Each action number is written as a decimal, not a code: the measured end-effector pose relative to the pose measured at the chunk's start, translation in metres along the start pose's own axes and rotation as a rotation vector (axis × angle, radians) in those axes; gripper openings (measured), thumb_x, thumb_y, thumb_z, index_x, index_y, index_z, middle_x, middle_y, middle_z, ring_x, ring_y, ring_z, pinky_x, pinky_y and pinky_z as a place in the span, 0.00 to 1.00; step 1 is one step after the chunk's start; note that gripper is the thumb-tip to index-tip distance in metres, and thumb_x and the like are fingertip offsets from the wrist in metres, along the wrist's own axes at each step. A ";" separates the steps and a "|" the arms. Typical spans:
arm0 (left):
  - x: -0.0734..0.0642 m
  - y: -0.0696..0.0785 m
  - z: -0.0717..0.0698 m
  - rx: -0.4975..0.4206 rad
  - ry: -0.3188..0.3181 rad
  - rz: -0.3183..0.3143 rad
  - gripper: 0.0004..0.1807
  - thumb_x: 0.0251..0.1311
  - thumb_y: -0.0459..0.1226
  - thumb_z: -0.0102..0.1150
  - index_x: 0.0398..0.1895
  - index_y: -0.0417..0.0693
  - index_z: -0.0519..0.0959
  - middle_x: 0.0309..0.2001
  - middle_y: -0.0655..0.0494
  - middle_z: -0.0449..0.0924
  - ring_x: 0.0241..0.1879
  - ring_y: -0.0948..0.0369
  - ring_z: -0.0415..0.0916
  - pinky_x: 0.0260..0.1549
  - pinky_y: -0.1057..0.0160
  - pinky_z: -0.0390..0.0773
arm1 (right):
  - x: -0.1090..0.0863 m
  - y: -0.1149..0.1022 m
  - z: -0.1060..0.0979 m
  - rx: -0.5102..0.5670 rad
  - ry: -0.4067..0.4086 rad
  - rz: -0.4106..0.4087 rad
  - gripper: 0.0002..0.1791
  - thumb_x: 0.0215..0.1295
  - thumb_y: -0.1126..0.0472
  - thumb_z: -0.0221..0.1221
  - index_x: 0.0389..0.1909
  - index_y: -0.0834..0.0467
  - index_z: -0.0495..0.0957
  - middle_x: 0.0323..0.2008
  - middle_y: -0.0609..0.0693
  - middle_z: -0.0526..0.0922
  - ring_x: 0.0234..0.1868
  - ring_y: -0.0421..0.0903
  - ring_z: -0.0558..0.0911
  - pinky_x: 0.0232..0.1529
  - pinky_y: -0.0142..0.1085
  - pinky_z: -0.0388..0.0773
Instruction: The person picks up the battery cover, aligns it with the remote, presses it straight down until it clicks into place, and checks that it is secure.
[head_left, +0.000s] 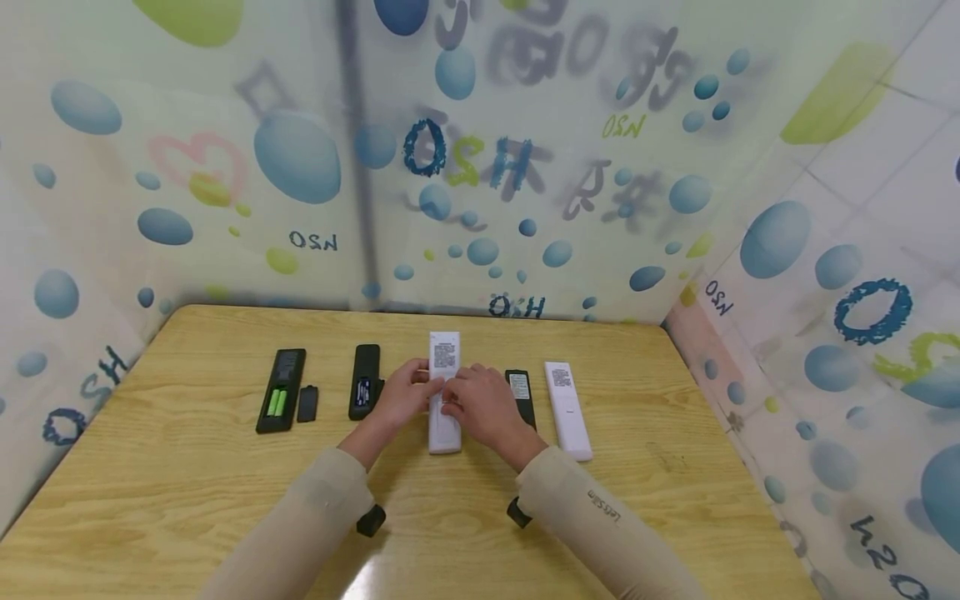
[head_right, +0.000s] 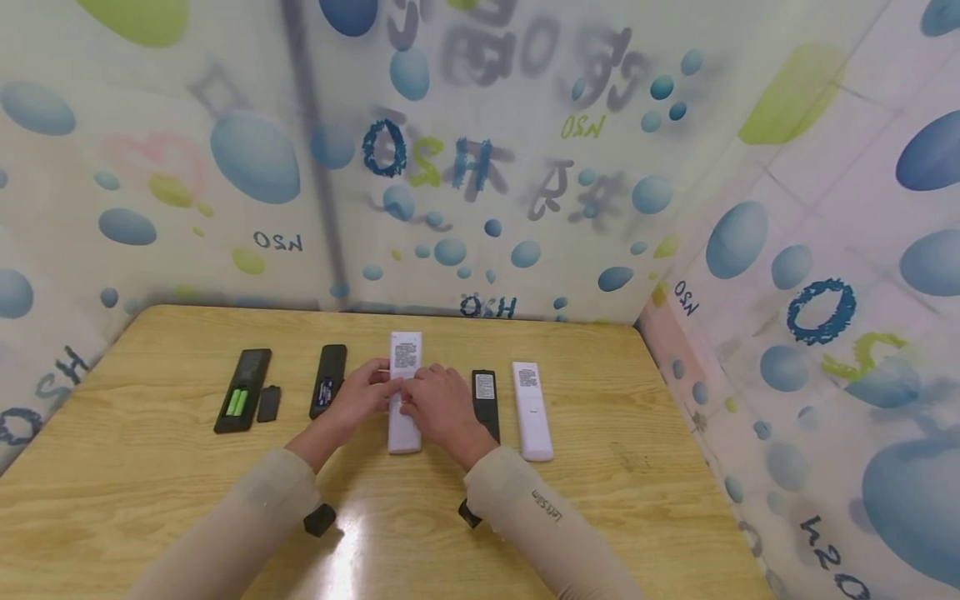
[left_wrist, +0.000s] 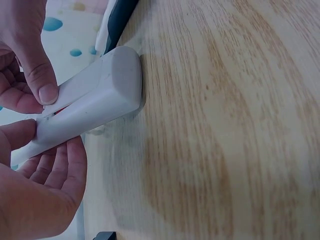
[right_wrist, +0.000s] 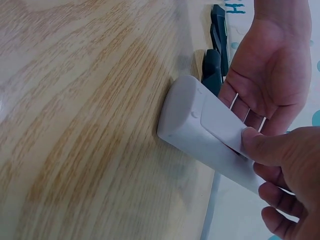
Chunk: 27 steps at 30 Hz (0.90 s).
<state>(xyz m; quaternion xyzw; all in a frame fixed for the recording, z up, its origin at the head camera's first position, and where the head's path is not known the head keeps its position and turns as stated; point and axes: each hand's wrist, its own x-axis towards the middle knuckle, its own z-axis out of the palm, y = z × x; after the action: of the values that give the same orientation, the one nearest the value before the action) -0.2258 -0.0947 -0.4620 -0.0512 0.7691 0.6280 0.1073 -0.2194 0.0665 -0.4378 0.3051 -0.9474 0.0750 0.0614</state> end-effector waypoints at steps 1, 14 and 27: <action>0.000 0.000 0.000 -0.002 -0.001 0.003 0.20 0.70 0.40 0.53 0.62 0.45 0.69 0.56 0.44 0.75 0.49 0.55 0.75 0.41 0.62 0.81 | 0.000 0.000 0.000 0.000 -0.002 0.003 0.09 0.60 0.48 0.66 0.36 0.47 0.84 0.35 0.40 0.83 0.35 0.41 0.73 0.39 0.33 0.71; 0.001 -0.003 -0.001 -0.004 -0.003 0.012 0.21 0.70 0.41 0.53 0.63 0.45 0.69 0.56 0.43 0.74 0.50 0.54 0.75 0.44 0.60 0.82 | -0.002 0.000 -0.005 -0.010 0.014 0.001 0.08 0.62 0.48 0.65 0.38 0.46 0.85 0.35 0.40 0.84 0.36 0.41 0.74 0.40 0.33 0.73; -0.002 -0.001 -0.001 -0.016 -0.006 0.011 0.20 0.70 0.39 0.53 0.63 0.45 0.69 0.57 0.43 0.74 0.50 0.54 0.76 0.44 0.61 0.82 | -0.008 0.007 -0.009 -0.051 -0.056 0.181 0.21 0.67 0.39 0.55 0.49 0.49 0.81 0.48 0.47 0.83 0.52 0.48 0.78 0.57 0.47 0.74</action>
<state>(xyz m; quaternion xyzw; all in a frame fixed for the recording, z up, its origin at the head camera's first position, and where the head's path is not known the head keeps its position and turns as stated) -0.2236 -0.0959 -0.4627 -0.0460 0.7639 0.6349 0.1060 -0.2165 0.0780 -0.4310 0.2185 -0.9740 0.0479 0.0357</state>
